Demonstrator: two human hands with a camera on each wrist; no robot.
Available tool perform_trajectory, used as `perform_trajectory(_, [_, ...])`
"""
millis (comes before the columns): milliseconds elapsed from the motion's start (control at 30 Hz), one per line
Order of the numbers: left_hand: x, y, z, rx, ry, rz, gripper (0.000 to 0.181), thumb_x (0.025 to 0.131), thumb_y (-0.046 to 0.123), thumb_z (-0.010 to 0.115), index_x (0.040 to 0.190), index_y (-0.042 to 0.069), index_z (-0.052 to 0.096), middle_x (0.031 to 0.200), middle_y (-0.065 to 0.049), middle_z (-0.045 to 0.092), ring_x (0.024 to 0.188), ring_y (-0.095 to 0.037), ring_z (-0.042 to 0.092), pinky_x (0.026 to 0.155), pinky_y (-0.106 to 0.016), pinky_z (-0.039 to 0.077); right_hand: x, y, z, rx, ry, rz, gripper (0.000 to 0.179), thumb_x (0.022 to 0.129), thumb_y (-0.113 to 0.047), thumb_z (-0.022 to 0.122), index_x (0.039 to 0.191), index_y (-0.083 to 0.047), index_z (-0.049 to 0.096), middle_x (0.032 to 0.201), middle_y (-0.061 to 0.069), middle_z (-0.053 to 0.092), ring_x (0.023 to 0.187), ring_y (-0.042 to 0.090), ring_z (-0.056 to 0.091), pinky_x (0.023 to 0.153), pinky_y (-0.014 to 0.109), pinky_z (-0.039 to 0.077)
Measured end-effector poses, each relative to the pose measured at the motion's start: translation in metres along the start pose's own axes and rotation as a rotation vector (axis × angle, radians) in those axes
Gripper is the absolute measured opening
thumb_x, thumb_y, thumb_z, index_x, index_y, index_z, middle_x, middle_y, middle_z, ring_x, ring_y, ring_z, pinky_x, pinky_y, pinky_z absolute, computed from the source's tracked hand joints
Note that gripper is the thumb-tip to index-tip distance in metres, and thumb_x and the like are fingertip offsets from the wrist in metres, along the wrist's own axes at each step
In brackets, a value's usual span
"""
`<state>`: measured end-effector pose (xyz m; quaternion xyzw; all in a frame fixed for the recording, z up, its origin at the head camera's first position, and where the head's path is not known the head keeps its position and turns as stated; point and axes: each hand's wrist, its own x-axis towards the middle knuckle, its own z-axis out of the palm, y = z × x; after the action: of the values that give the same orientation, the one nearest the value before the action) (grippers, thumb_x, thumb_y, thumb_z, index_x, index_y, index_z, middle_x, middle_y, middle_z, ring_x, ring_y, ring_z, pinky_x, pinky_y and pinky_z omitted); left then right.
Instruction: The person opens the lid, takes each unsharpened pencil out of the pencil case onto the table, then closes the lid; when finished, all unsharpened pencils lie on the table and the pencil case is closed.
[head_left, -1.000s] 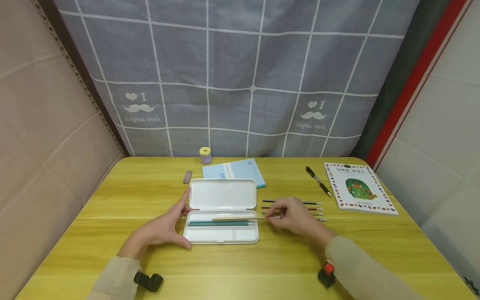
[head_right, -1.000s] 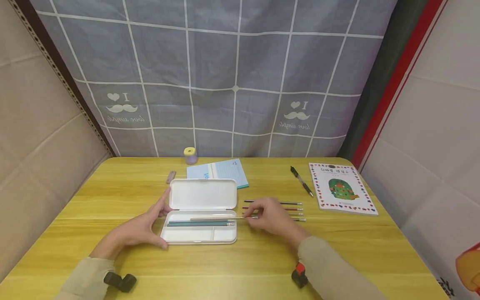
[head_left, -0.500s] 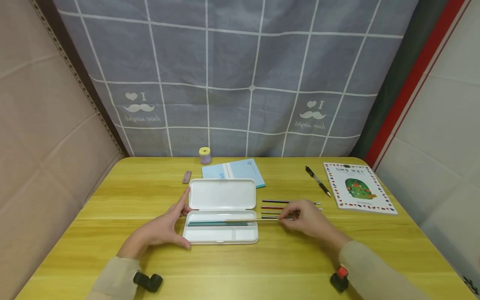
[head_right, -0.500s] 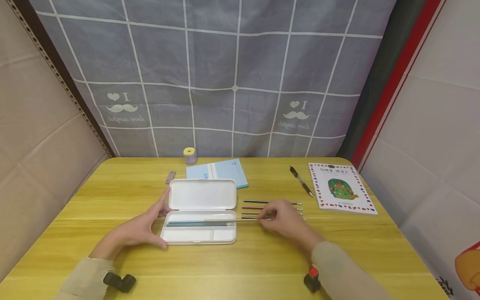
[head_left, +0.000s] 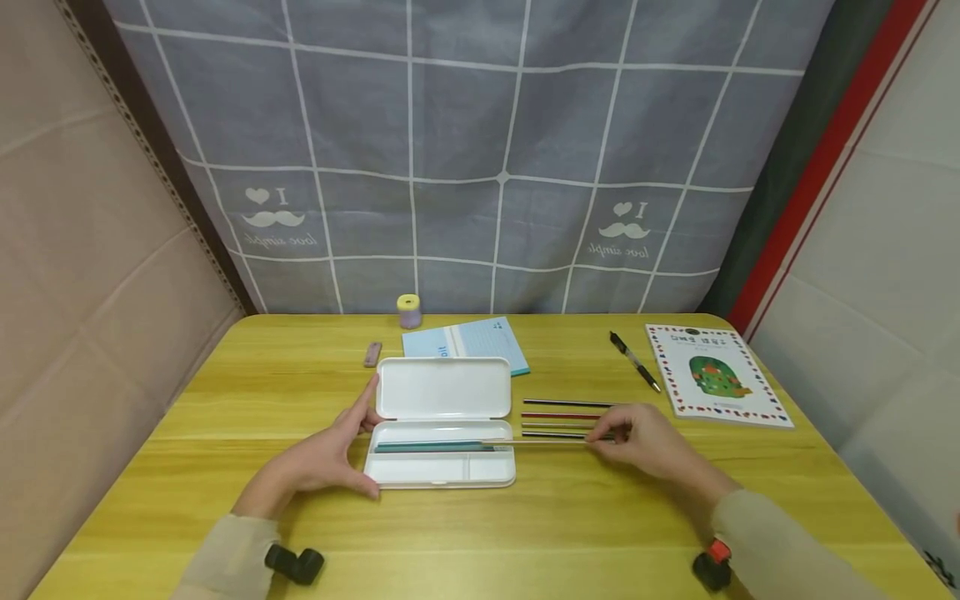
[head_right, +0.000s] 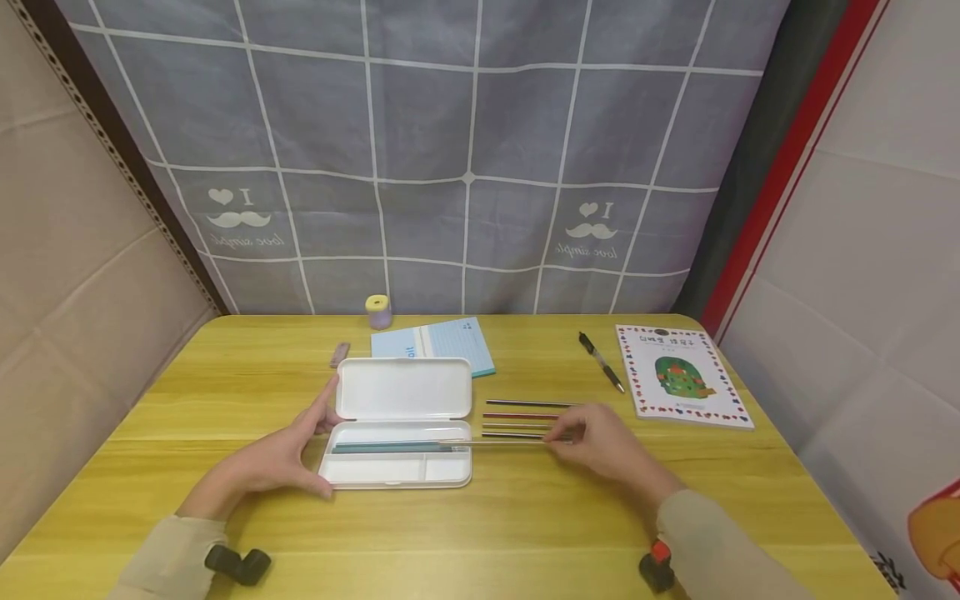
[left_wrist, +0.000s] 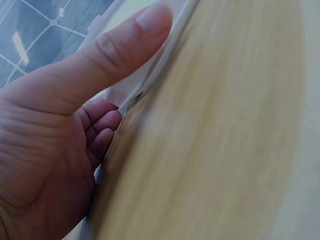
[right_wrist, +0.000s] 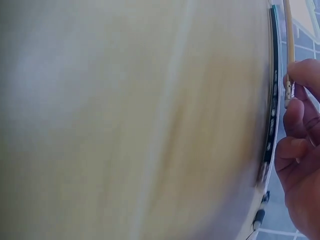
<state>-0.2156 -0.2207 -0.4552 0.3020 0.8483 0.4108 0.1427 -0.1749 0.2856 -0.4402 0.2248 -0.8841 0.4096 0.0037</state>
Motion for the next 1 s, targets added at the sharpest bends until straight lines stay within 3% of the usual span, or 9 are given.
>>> perform_trajectory(367, [0.0, 0.001, 0.0, -0.006, -0.001, -0.001, 0.156, 0.066, 0.038, 0.1, 0.165, 0.03, -0.021, 0.137, 0.0, 0.048, 0.125, -0.018, 0.046, 0.11, -0.015, 0.031, -0.016, 0.009, -0.014, -0.021, 0.037, -0.028, 0.009, 0.089, -0.008, 0.083, 0.091, -0.017, 0.083, 0.091, -0.002, 0.075, 0.063, 0.003, 0.053, 0.055, 0.024, 0.047])
perform_trajectory(567, [0.0, 0.0, 0.0, 0.003, 0.003, 0.001, 0.156, 0.066, 0.038, 0.1, 0.165, 0.029, -0.021, 0.136, 0.0, 0.048, 0.125, -0.018, 0.046, 0.11, -0.016, 0.031, -0.022, 0.014, -0.02, -0.043, 0.05, 0.004, 0.007, 0.089, -0.01, 0.083, 0.091, -0.017, 0.083, 0.09, 0.001, 0.074, 0.065, 0.005, 0.054, 0.057, 0.025, 0.047])
perform_trajectory(1000, [0.0, -0.001, 0.001, 0.011, 0.008, 0.001, 0.156, 0.066, 0.038, 0.1, 0.165, 0.03, -0.02, 0.135, 0.001, 0.048, 0.124, -0.017, 0.045, 0.11, -0.015, 0.031, -0.03, 0.019, -0.028, -0.099, 0.064, -0.012, 0.015, 0.088, -0.006, 0.084, 0.091, -0.02, 0.083, 0.088, -0.009, 0.074, 0.066, 0.003, 0.056, 0.058, 0.024, 0.048])
